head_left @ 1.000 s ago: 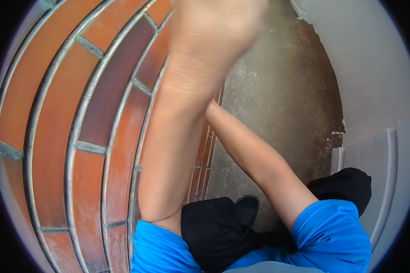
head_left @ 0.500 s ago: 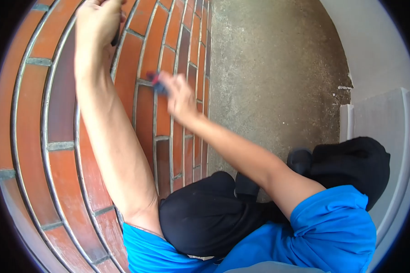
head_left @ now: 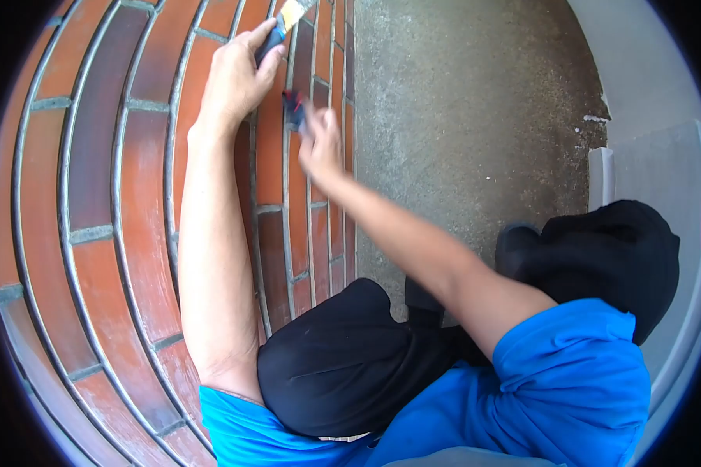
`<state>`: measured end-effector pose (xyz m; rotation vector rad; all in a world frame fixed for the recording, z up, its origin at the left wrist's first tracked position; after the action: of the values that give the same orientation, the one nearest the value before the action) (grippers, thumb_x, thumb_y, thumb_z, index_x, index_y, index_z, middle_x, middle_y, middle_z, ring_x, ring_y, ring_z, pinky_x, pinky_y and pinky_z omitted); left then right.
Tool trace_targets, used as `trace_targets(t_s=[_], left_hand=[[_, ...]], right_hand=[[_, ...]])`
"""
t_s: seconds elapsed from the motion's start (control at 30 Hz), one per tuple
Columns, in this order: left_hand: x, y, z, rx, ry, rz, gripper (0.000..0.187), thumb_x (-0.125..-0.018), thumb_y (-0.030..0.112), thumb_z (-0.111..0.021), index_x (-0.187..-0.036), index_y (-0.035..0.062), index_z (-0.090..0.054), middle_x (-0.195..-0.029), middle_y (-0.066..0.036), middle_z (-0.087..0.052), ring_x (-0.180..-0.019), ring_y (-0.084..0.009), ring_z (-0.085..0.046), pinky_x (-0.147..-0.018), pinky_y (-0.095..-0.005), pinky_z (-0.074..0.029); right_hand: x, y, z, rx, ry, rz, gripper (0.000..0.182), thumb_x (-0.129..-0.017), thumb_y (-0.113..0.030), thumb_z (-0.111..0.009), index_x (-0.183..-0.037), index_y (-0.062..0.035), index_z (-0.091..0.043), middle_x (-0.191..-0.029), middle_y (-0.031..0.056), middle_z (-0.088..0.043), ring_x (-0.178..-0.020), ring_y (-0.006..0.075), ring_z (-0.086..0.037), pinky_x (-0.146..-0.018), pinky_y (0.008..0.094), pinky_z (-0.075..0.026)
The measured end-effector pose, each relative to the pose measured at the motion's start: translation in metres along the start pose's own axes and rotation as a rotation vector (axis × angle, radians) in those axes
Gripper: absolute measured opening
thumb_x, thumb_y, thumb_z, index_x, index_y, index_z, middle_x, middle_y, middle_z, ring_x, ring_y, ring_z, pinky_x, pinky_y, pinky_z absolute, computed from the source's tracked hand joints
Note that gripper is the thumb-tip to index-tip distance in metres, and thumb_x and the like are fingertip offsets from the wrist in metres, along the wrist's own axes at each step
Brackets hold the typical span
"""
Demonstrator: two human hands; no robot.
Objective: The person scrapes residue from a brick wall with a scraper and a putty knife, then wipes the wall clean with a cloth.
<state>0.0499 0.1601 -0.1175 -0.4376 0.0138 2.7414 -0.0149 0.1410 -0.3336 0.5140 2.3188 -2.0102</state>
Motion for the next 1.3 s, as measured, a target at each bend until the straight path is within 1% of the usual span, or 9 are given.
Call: trace_targets(t_s=[0.1, 0.43, 0.63, 0.73, 0.77, 0.87, 0.93, 1.13, 1.3], left_hand=[[0.000, -0.002, -0.002, 0.004, 0.086, 0.031, 0.045, -0.096, 0.025, -0.065, -0.137, 0.0070, -0.059, -0.109, -0.020, -0.070, -0.095, -0.0273, -0.071, -0.085, -0.0374, -0.055], [-0.012, -0.001, -0.018, -0.126, 0.195, -0.011, 0.044, -0.095, 0.023, -0.065, -0.135, 0.0049, -0.060, -0.099, -0.017, -0.070, -0.082, -0.0266, -0.069, -0.076, -0.0382, -0.055], [-0.004, 0.017, -0.045, -0.109, 0.070, 0.082, 0.045, -0.092, 0.020, -0.066, -0.133, 0.0029, -0.061, -0.101, -0.021, -0.070, -0.091, -0.0332, -0.070, -0.084, -0.0400, -0.054], [0.009, 0.029, -0.088, 0.226, -0.119, 0.388, 0.046, -0.095, 0.023, -0.058, -0.132, -0.0035, -0.058, -0.118, -0.027, -0.067, -0.111, -0.0301, -0.068, -0.097, -0.0383, -0.050], [0.016, 0.015, -0.120, 0.222, -0.061, 0.279, 0.049, -0.098, 0.025, -0.055, -0.139, -0.0025, -0.052, -0.106, -0.020, -0.072, -0.088, -0.0245, -0.073, -0.079, -0.0367, -0.056], [0.035, 0.033, -0.149, 0.542, -0.226, 0.677, 0.050, -0.100, 0.023, -0.043, -0.141, -0.0048, -0.045, -0.102, -0.028, -0.069, -0.088, -0.0347, -0.070, -0.082, -0.0422, -0.055], [0.043, 0.043, -0.152, 0.596, -0.230, 0.759, 0.050, -0.101, 0.023, -0.040, -0.143, -0.0043, -0.041, -0.085, -0.021, -0.069, -0.052, -0.0230, -0.065, -0.054, -0.0376, -0.055], [0.053, 0.036, -0.167, 0.833, 0.089, 0.962, 0.030, -0.104, 0.019, -0.039, -0.127, 0.0056, -0.054, -0.064, -0.003, -0.055, -0.044, -0.0099, -0.049, -0.037, -0.0287, -0.040], [0.053, 0.030, -0.156, 0.924, 0.155, 0.942, 0.025, -0.106, 0.018, -0.037, -0.102, 0.0085, -0.060, -0.062, -0.001, -0.054, -0.042, -0.0090, -0.046, -0.035, -0.0264, -0.037]], right_hand=[[-0.060, 0.031, 0.006, 0.307, -0.057, -0.255, 0.038, -0.093, -0.010, -0.060, -0.131, -0.0139, -0.061, -0.099, 0.0139, -0.054, -0.095, 0.0325, -0.059, -0.082, 0.0429, -0.047], [0.100, -0.027, 0.023, -0.045, -0.164, 0.155, 0.039, -0.084, -0.002, -0.059, -0.121, -0.0009, -0.049, -0.104, 0.0210, -0.049, -0.099, 0.0408, -0.053, -0.085, 0.0502, -0.044], [-0.024, 0.048, 0.008, 0.163, 0.054, -0.569, 0.029, -0.092, -0.013, -0.057, -0.119, -0.0044, -0.052, -0.112, 0.0231, -0.055, -0.107, 0.0423, -0.056, -0.088, 0.0485, -0.046], [-0.053, 0.074, 0.023, -0.552, 0.353, -0.659, 0.020, -0.083, -0.007, -0.054, -0.102, -0.0070, -0.061, -0.085, 0.0080, -0.063, -0.080, 0.0244, -0.063, -0.075, 0.0400, -0.050], [-0.058, 0.069, 0.035, -0.960, 0.376, -0.664, 0.019, -0.082, -0.006, -0.054, -0.099, -0.0091, -0.061, -0.081, 0.0002, -0.059, -0.071, 0.0143, -0.057, -0.066, 0.0316, -0.048], [-0.063, 0.044, 0.074, -0.991, 0.209, -0.605, 0.016, -0.087, -0.016, -0.062, -0.102, -0.0093, -0.063, -0.085, -0.0006, -0.061, -0.071, 0.0116, -0.056, -0.066, 0.0275, -0.048], [-0.077, 0.037, 0.072, -0.794, 0.102, -0.501, 0.023, -0.088, -0.022, -0.065, -0.107, -0.0084, -0.065, -0.089, 0.0011, -0.064, -0.074, 0.0112, -0.059, -0.067, 0.0271, -0.050], [-0.105, 0.028, 0.067, -0.535, -0.458, -0.509, 0.027, -0.091, -0.028, -0.069, -0.105, -0.0047, -0.071, -0.097, 0.0050, -0.071, -0.088, 0.0120, -0.065, -0.079, 0.0268, -0.052], [-0.109, 0.016, 0.049, -0.304, -0.494, -0.474, 0.027, -0.089, -0.030, -0.067, -0.098, -0.0048, -0.071, -0.085, 0.0055, -0.070, -0.077, 0.0130, -0.066, -0.067, 0.0280, -0.055]])
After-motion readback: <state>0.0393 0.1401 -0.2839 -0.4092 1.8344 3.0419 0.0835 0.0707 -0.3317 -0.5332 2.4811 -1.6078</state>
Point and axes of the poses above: each hand's wrist, its own x-axis away from the middle knuckle, its own z-axis out of the back of the hand, y = z × x, the point moved 3 cm from there along -x, towards the middle knuckle
